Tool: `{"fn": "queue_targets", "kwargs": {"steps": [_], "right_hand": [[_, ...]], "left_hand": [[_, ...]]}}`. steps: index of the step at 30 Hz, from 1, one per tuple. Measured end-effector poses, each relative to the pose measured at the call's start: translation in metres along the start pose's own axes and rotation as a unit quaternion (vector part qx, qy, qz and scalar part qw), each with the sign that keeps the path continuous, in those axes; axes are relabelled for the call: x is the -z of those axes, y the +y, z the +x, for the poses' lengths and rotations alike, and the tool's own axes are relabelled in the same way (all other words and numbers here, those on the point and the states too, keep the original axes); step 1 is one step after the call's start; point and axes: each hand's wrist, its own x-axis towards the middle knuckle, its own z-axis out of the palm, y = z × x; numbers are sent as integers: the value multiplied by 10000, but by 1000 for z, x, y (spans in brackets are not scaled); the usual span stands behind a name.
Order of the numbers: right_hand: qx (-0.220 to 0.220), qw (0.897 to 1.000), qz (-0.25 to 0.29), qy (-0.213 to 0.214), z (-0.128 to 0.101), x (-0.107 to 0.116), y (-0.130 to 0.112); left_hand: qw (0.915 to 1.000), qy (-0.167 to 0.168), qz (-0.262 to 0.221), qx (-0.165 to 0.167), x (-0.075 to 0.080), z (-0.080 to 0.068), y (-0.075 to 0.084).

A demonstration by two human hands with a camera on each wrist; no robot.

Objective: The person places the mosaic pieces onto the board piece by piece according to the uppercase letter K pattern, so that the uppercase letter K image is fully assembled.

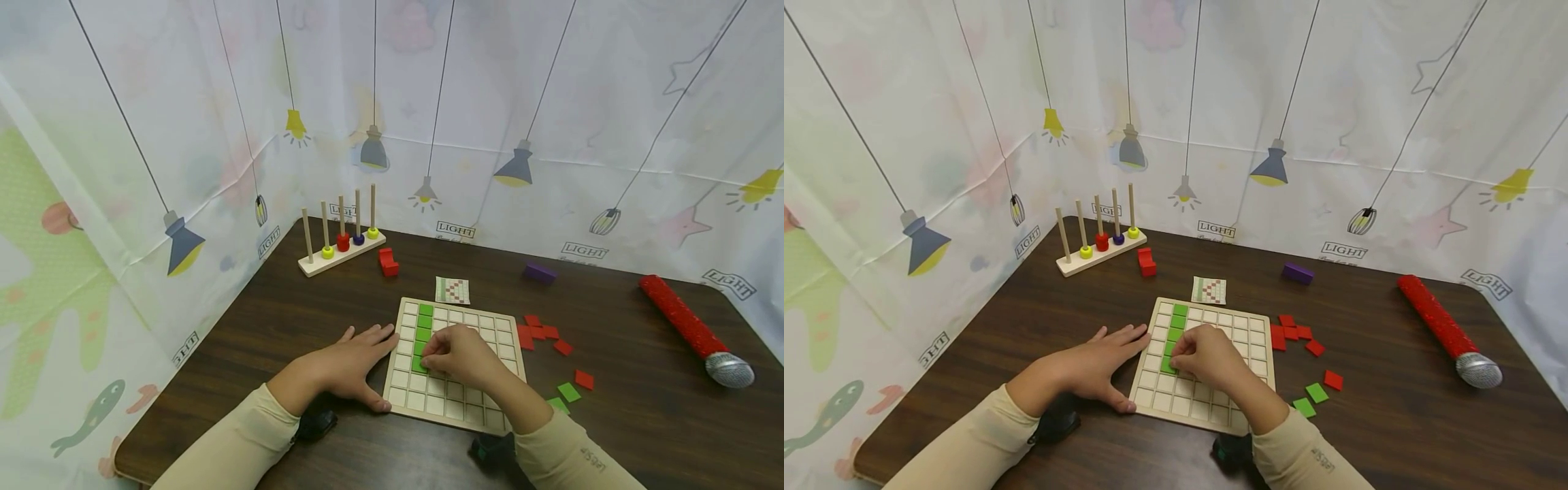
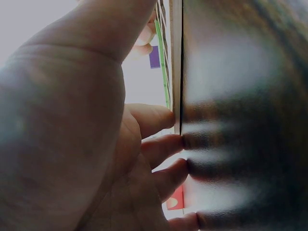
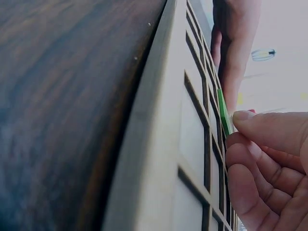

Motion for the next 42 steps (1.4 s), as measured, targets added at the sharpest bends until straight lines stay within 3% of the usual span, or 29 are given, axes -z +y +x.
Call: {"fn": "queue_targets", "kwargs": {"steps": [4, 10, 18, 23, 32, 42], "right_hand": [[-2, 10000, -69, 52, -5, 4, 2], [-342, 9992, -92, 210, -19, 16, 11], [-598, 9977, 84, 315, -54, 45, 45], [-795, 9959, -130, 401, -78, 73, 70], [-1609, 9865, -305, -64, -117, 120, 104], [-1778, 9833, -170, -357, -129, 129, 122]], "left_hand": [[10000, -23, -15, 2, 0, 1, 1], [10000, -43, -16, -2, -1, 1, 1], [9999, -72, -64, -29, -2, 0, 1], [10000, 11, -67, -6, -2, -1, -1], [9999, 29, -115, -33, -4, -2, -2], [9999, -21, -115, -73, -2, 0, 1]]}}
